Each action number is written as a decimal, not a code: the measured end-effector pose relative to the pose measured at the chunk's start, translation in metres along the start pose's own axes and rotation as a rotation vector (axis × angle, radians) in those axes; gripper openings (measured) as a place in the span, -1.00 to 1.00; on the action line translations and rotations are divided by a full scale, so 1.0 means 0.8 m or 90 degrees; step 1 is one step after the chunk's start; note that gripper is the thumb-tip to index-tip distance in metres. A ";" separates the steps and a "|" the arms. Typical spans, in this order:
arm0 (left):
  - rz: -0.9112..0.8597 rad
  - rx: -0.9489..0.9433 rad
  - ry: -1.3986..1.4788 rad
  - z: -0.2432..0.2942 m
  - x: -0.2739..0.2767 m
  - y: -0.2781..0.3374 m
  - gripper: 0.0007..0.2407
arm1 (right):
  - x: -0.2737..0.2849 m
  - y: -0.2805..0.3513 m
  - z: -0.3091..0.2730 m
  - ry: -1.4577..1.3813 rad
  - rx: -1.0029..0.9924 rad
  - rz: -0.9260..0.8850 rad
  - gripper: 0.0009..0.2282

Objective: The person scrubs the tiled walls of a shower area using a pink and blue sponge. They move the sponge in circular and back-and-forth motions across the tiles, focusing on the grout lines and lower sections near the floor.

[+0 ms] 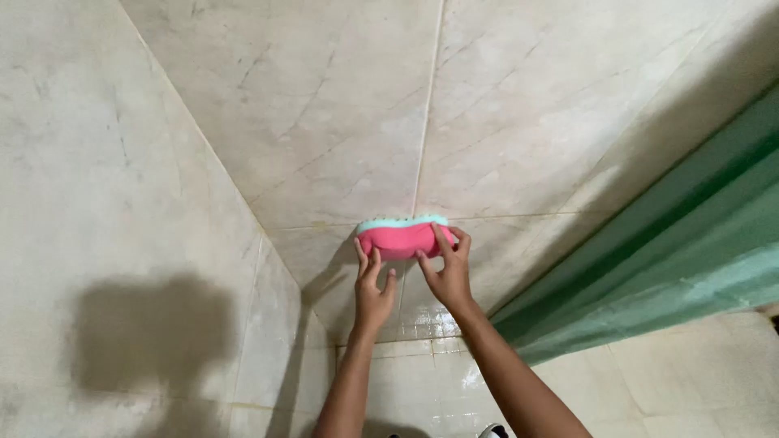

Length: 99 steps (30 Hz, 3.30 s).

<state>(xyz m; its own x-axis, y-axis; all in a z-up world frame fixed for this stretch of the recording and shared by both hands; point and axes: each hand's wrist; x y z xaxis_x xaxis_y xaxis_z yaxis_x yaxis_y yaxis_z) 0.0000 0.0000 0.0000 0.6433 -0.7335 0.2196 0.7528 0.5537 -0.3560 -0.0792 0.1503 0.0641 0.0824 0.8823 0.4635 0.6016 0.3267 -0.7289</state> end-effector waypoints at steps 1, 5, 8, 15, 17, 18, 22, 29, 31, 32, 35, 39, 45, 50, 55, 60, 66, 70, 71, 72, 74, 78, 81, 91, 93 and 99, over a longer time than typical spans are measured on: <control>0.003 -0.001 -0.001 -0.002 0.001 0.003 -0.47 | -0.001 0.002 0.000 -0.002 0.003 0.000 -0.43; 0.014 0.003 0.010 -0.004 0.011 0.012 -0.45 | -0.012 0.009 0.005 -0.085 -0.065 -0.051 -0.38; 0.024 -0.014 0.017 0.014 0.028 0.008 -0.45 | -0.015 -0.002 -0.006 -0.086 -0.067 -0.048 -0.41; 0.145 -0.104 -0.013 0.092 0.096 -0.032 -0.43 | -0.030 -0.067 -0.090 -0.124 0.029 -0.002 -0.43; 0.171 -0.087 -0.033 0.092 0.112 -0.039 -0.43 | -0.044 -0.074 -0.110 -0.133 0.039 -0.012 -0.43; 0.191 -0.072 -0.050 0.092 0.120 -0.042 -0.43 | -0.050 -0.079 -0.119 -0.136 0.047 -0.017 -0.43; 0.203 -0.023 -0.119 0.060 0.137 -0.045 -0.41 | -0.083 -0.069 -0.128 -0.084 0.126 -0.002 -0.42; 0.237 0.017 -0.134 -0.055 0.137 -0.029 -0.45 | -0.127 -0.028 -0.116 -0.077 0.027 -0.155 -0.46; 0.238 0.058 -0.158 -0.098 0.135 -0.022 -0.48 | -0.141 -0.012 -0.100 -0.093 0.011 -0.171 -0.47; 0.235 0.067 -0.139 -0.113 0.135 -0.018 -0.51 | -0.149 -0.003 -0.090 -0.109 0.023 -0.155 -0.47; 0.225 0.077 -0.090 -0.133 0.133 -0.005 -0.53 | -0.155 0.012 -0.073 -0.160 0.000 -0.144 -0.48; 0.228 0.094 -0.032 -0.093 0.137 -0.003 -0.50 | -0.147 0.004 -0.079 -0.165 0.014 -0.119 -0.50; 0.271 -0.068 -0.043 0.021 0.156 -0.026 -0.47 | -0.104 -0.051 -0.137 -0.281 -0.022 -0.055 -0.52; 0.248 0.002 -0.015 -0.041 0.128 -0.030 -0.54 | -0.103 -0.036 -0.101 -0.233 -0.003 -0.066 -0.52; 0.180 0.087 -0.023 -0.108 0.081 -0.013 -0.62 | -0.108 0.006 -0.038 -0.244 -0.124 -0.092 -0.55; 0.099 0.154 -0.013 -0.116 0.040 0.013 -0.59 | -0.092 0.027 0.008 -0.234 -0.119 -0.064 -0.53; 0.081 -0.050 -0.018 0.002 0.039 -0.004 -0.54 | -0.022 -0.014 0.006 -0.251 -0.099 0.030 -0.51; 0.073 -0.168 -0.024 0.106 0.043 -0.031 -0.49 | 0.029 -0.057 -0.032 -0.197 -0.038 0.095 -0.52; 0.065 -0.197 -0.026 0.123 0.043 -0.033 -0.47 | 0.035 -0.062 -0.034 -0.197 -0.014 0.127 -0.53; 0.057 -0.226 -0.029 0.141 0.042 -0.035 -0.45 | 0.041 -0.067 -0.035 -0.196 0.010 0.159 -0.54; 0.063 -0.212 -0.046 0.143 0.032 -0.032 -0.45 | 0.044 -0.063 -0.030 -0.139 0.038 0.152 -0.53; 0.060 -0.142 -0.151 0.096 0.005 -0.031 -0.50 | 0.030 -0.034 0.015 -0.100 -0.034 0.083 -0.55; 0.004 -0.083 -0.165 0.066 -0.009 -0.014 -0.51 | 0.018 0.000 0.048 -0.130 -0.092 0.054 -0.57; -0.119 -0.054 -0.095 0.013 -0.043 0.015 -0.49 | 0.025 0.047 0.097 -0.074 -0.176 0.039 -0.54; -0.143 0.002 -0.067 0.063 -0.031 0.012 -0.46 | 0.041 0.030 0.082 -0.143 -0.117 0.082 -0.55; -0.098 -0.083 -0.004 0.143 -0.033 -0.016 -0.46 | 0.097 -0.037 0.037 -0.137 -0.044 0.117 -0.53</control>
<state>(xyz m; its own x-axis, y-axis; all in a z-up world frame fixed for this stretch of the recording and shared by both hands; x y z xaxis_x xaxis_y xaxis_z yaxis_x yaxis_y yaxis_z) -0.0107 0.0574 0.1026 0.5227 -0.8029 0.2865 0.8185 0.3787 -0.4320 -0.1137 0.2194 0.1068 0.0290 0.9787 0.2031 0.6452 0.1369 -0.7517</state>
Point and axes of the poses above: each hand's wrist, its own y-axis away from the middle knuckle, its own x-axis out of the back of the hand, z = x × y, and after that the axes turned 11 degrees about x, right-handed
